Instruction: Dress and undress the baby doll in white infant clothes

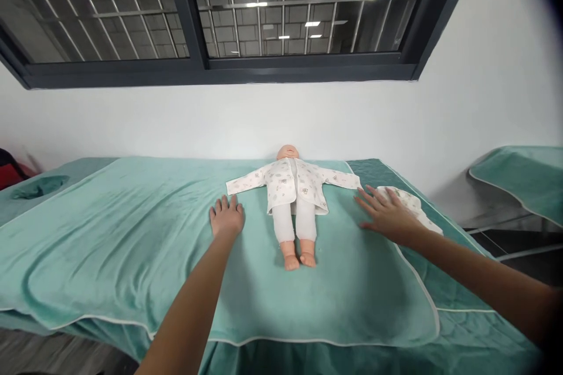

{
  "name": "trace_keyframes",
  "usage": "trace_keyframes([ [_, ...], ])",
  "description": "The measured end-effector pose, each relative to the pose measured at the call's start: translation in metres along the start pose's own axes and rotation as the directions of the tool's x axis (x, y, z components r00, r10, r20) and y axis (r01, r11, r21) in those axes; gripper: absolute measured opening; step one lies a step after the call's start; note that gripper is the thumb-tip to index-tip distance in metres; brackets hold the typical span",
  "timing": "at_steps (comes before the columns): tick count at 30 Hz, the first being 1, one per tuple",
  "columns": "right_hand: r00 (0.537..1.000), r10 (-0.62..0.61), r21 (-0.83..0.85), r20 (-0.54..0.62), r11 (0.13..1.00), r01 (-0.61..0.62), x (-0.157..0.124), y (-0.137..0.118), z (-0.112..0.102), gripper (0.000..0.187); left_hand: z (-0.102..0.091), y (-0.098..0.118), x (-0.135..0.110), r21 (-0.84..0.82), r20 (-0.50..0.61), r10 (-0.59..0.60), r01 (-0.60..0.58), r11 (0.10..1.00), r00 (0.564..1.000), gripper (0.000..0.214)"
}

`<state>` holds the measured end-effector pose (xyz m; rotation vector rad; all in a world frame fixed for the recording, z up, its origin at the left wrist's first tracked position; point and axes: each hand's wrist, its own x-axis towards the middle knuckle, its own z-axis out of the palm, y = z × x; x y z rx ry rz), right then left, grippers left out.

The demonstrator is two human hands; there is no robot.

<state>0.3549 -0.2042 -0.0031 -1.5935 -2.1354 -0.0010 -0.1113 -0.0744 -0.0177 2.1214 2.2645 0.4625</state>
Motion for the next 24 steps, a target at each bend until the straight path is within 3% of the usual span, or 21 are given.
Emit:
trace_keyframes([
  [3, 0.991, 0.131, 0.342, -0.035, 0.933, -0.111, -0.023, 0.007, -0.034, 0.033, 0.0, -0.001, -0.003, 0.007, -0.007, 0.013, -0.013, 1.0, 1.0, 0.06],
  [5, 0.946, 0.313, 0.583, -0.079, 0.785, -0.21, -0.034, 0.014, -0.051, 0.011, 0.001, -0.002, -0.005, 0.013, -0.002, 0.02, -0.02, 1.0, 1.0, 0.06],
  [7, 0.885, 0.457, 0.707, -0.084, 0.653, -0.27, -0.041, 0.024, -0.064, 0.021, 0.0, -0.004, -0.007, 0.008, 0.015, 0.028, -0.028, 1.0, 0.999, 0.06],
  [9, 0.841, 0.538, 0.674, -0.056, 0.642, -0.366, -0.041, 0.032, -0.074, 0.031, -0.004, -0.008, -0.006, -0.013, 0.059, 0.037, -0.037, 0.999, 0.998, 0.061],
  [12, 0.788, 0.615, 0.465, -0.002, 0.699, -0.544, -0.028, 0.028, -0.088, 0.026, -0.015, -0.014, -0.001, -0.106, 0.15, 0.038, -0.022, 0.994, 0.988, 0.067],
  [14, 0.797, 0.601, 0.354, 0.051, 0.736, -0.578, -0.01, 0.008, -0.099, 0.014, -0.027, -0.013, 0.002, -0.211, 0.154, 0.004, 0.029, 0.977, 0.988, 0.073],
  [16, 0.858, 0.487, 0.19, 0.161, 0.838, -0.511, 0.014, -0.024, -0.112, 0.007, -0.043, -0.002, 0.0, -0.35, 0.081, -0.011, 0.039, 0.936, 0.997, 0.075],
  [18, 0.88, 0.432, 0.232, 0.201, 0.851, -0.471, 0.042, -0.066, -0.124, 0.015, -0.066, 0.02, -0.01, -0.507, -0.047, 0.058, -0.074, 0.859, 0.997, 0.073],
  [20, 0.879, 0.418, 0.338, 0.229, 0.813, -0.475, 0.068, -0.11, -0.136, 0.022, -0.095, 0.05, -0.027, -0.657, -0.141, 0.172, -0.222, 0.721, 0.975, 0.069],
  [22, 0.895, 0.386, 0.502, 0.224, 0.741, -0.446, 0.091, -0.151, -0.146, 0.022, -0.129, 0.081, -0.05, -0.734, -0.243, 0.381, -0.426, 0.53, 0.892, 0.063],
  [24, 0.934, 0.301, 0.675, 0.194, 0.649, -0.35, 0.108, -0.186, -0.156, 0.022, -0.164, 0.105, -0.071, -0.725, -0.31, 0.591, -0.588, 0.359, 0.744, 0.059],
])
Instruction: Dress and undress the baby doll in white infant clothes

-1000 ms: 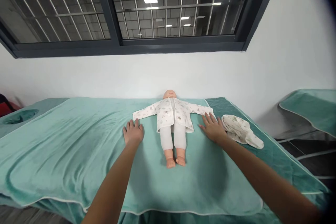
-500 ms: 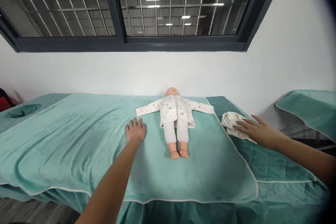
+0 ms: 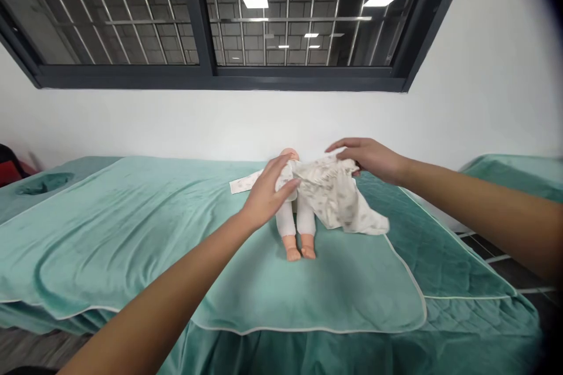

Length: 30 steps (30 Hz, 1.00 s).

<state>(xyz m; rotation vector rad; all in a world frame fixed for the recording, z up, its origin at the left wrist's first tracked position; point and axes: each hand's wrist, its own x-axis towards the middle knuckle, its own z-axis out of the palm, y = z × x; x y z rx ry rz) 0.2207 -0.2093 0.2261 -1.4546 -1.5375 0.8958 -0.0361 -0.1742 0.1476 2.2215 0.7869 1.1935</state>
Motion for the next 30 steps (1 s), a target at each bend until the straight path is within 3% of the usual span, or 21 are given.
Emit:
trace_keyframes([
  [2, 0.989, -0.137, 0.158, 0.05, 0.979, 0.127, 0.001, -0.028, 0.013, 0.02, -0.003, 0.035, 0.005, -0.088, 0.064, 0.074, -0.068, 0.994, 0.995, 0.063],
  [4, 0.967, -0.241, 0.271, 0.083, 0.939, 0.211, -0.001, -0.049, 0.021, 0.014, -0.011, 0.054, 0.007, -0.121, 0.039, 0.051, -0.046, 0.992, 0.998, 0.057],
  [7, 0.937, -0.335, 0.381, 0.1, 0.883, 0.275, -0.007, -0.07, 0.028, 0.009, -0.026, 0.063, 0.008, -0.145, -0.018, 0.007, -0.009, 0.989, 1.0, 0.048],
  [10, 0.906, -0.397, 0.409, 0.148, 0.859, 0.31, -0.015, -0.082, 0.036, 0.013, -0.038, 0.066, 0.008, -0.2, -0.074, 0.033, -0.047, 0.979, 0.997, 0.061],
  [14, 0.858, -0.44, 0.321, 0.267, 0.879, 0.351, -0.022, -0.091, 0.046, 0.031, -0.047, 0.075, 0.007, -0.151, -0.032, -0.026, 0.021, 0.988, 0.999, 0.037],
  [17, 0.82, -0.488, 0.201, 0.298, 0.872, 0.446, -0.025, -0.098, 0.047, 0.04, -0.05, 0.081, 0.006, -0.122, -0.075, -0.104, 0.095, 0.988, 0.992, 0.028],
  [20, 0.791, -0.529, -0.002, 0.308, 0.831, 0.557, -0.027, -0.108, 0.042, 0.037, -0.054, 0.084, 0.007, -0.159, -0.113, -0.131, 0.112, 0.981, 0.985, 0.023],
  [23, 0.793, -0.547, -0.244, 0.267, 0.758, 0.605, -0.029, -0.115, 0.034, 0.029, -0.058, 0.089, 0.01, -0.212, -0.152, -0.127, 0.093, 0.973, 0.98, 0.026],
  [26, 0.807, -0.55, -0.349, 0.215, 0.729, 0.589, -0.03, -0.113, 0.024, 0.026, -0.066, 0.094, 0.011, -0.298, -0.057, -0.139, 0.116, 0.948, 0.989, 0.032],
  [28, 0.816, -0.537, -0.328, 0.215, 0.747, 0.578, -0.03, -0.108, 0.017, 0.024, -0.074, 0.096, 0.01, -0.311, 0.1, -0.174, 0.196, 0.93, 0.98, 0.037],
  [30, 0.836, -0.502, -0.227, 0.222, 0.808, 0.544, -0.032, -0.099, 0.013, 0.021, -0.082, 0.096, 0.008, -0.252, 0.261, -0.218, 0.284, 0.925, 0.94, 0.04],
])
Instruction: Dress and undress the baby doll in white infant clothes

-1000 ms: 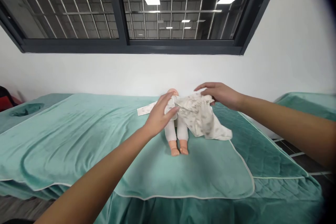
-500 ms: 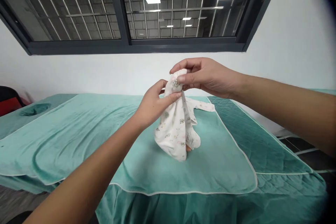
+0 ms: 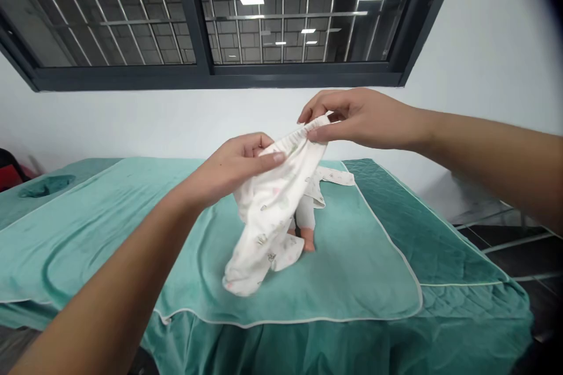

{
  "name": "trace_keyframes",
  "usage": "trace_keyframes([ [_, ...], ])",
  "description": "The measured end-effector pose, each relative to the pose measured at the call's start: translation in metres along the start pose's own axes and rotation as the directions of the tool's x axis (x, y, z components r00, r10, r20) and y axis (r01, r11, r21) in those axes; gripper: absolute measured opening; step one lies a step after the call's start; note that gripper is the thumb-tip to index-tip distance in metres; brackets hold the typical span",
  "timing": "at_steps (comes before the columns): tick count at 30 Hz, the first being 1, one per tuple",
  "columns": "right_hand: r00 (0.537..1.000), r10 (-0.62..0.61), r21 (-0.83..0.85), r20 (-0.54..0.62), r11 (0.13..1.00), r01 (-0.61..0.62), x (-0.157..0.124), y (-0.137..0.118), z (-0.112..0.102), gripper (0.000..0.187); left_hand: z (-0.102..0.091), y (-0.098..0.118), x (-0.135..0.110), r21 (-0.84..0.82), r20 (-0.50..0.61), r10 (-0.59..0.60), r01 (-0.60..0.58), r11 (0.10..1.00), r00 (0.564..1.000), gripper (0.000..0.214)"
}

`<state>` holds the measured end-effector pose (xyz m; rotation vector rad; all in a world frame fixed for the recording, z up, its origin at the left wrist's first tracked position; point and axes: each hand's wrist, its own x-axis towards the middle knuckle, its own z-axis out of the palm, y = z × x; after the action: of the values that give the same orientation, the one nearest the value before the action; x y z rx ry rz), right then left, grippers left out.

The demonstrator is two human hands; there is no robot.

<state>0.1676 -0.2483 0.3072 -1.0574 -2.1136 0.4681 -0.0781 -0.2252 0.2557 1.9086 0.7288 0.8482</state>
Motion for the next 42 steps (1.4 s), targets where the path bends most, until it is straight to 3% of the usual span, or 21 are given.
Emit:
trace_keyframes([
  [3, 0.995, 0.094, 0.311, 0.029, 0.945, -0.098, -0.011, 0.013, 0.011, 0.021, -0.003, -0.002, -0.003, 0.06, 0.069, -0.045, 0.041, 0.997, 0.997, 0.039],
  [6, 0.984, 0.176, 0.601, 0.039, 0.782, -0.164, -0.02, 0.025, 0.034, 0.026, 0.006, -0.005, -0.002, 0.004, -0.036, 0.043, -0.043, 0.999, 0.998, 0.036],
  [8, 0.978, 0.207, 0.684, 0.038, 0.708, -0.177, -0.025, 0.031, 0.049, 0.028, 0.015, -0.007, 0.001, -0.074, -0.129, 0.082, -0.092, 0.993, 0.988, 0.036],
  [11, 0.963, 0.182, 0.64, 0.197, 0.72, -0.267, -0.03, 0.039, 0.066, 0.03, 0.028, -0.011, 0.006, -0.164, -0.202, 0.065, -0.099, 0.982, 0.977, 0.036],
  [13, 0.926, 0.163, 0.565, 0.342, 0.752, -0.341, -0.032, 0.044, 0.073, 0.037, 0.036, -0.014, 0.008, -0.207, -0.184, 0.023, -0.062, 0.976, 0.983, 0.037],
  [14, 0.918, 0.165, 0.552, 0.36, 0.756, -0.352, -0.031, 0.046, 0.076, 0.039, 0.039, -0.017, 0.009, -0.236, -0.159, 0.001, -0.039, 0.971, 0.987, 0.037],
  [17, 0.964, 0.203, 0.669, 0.173, 0.694, -0.266, -0.027, 0.053, 0.079, 0.039, 0.047, -0.025, 0.011, -0.313, 0.021, -0.062, 0.065, 0.947, 0.998, 0.039],
  [19, 0.969, 0.245, 0.756, 0.029, 0.629, -0.181, -0.022, 0.056, 0.079, 0.039, 0.05, -0.031, 0.01, -0.293, 0.22, -0.096, 0.159, 0.943, 0.971, 0.039],
  [21, 0.964, 0.265, 0.803, 0.005, 0.573, -0.162, -0.02, 0.056, 0.077, 0.037, 0.05, -0.037, 0.01, -0.269, 0.313, -0.12, 0.209, 0.94, 0.942, 0.039],
  [22, 0.964, 0.264, 0.816, 0.027, 0.551, -0.174, -0.02, 0.055, 0.076, 0.036, 0.05, -0.04, 0.01, -0.291, 0.279, -0.119, 0.202, 0.935, 0.953, 0.037],
  [24, 0.965, 0.25, 0.823, 0.083, 0.529, -0.208, -0.022, 0.053, 0.074, 0.036, 0.048, -0.045, 0.011, -0.399, 0.098, -0.099, 0.13, 0.908, 0.99, 0.029],
  [26, 0.96, 0.237, 0.795, 0.147, 0.549, -0.257, -0.027, 0.052, 0.073, 0.038, 0.046, -0.049, 0.012, -0.511, -0.071, -0.083, 0.036, 0.859, 0.994, 0.029],
  [28, 0.943, 0.219, 0.727, 0.249, 0.601, -0.332, -0.032, 0.052, 0.073, 0.041, 0.046, -0.052, 0.013, -0.59, -0.123, -0.104, 0.012, 0.807, 0.987, 0.032],
  [31, 0.893, 0.206, 0.581, 0.399, 0.697, -0.42, -0.037, 0.052, 0.077, 0.039, 0.051, -0.055, 0.01, -0.655, -0.085, -0.194, 0.092, 0.75, 0.977, 0.034],
  [34, 0.912, 0.263, 0.574, 0.315, 0.712, -0.404, -0.037, 0.052, 0.084, 0.03, 0.062, -0.057, 0.002, -0.671, -0.045, -0.222, 0.135, 0.729, 0.974, 0.041],
  [38, 0.93, 0.359, 0.754, 0.079, 0.589, -0.292, -0.028, 0.055, 0.091, 0.021, 0.07, -0.059, -0.008, -0.604, 0.039, -0.197, 0.18, 0.776, 0.98, 0.049],
  [40, 0.927, 0.369, 0.819, 0.063, 0.512, -0.259, -0.024, 0.057, 0.09, 0.019, 0.069, -0.058, -0.011, -0.559, 0.108, -0.199, 0.225, 0.798, 0.974, 0.054],
  [42, 0.926, 0.363, 0.844, 0.108, 0.459, -0.278, -0.023, 0.058, 0.087, 0.019, 0.066, -0.057, -0.012, -0.56, 0.086, -0.201, 0.214, 0.8, 0.976, 0.056],
])
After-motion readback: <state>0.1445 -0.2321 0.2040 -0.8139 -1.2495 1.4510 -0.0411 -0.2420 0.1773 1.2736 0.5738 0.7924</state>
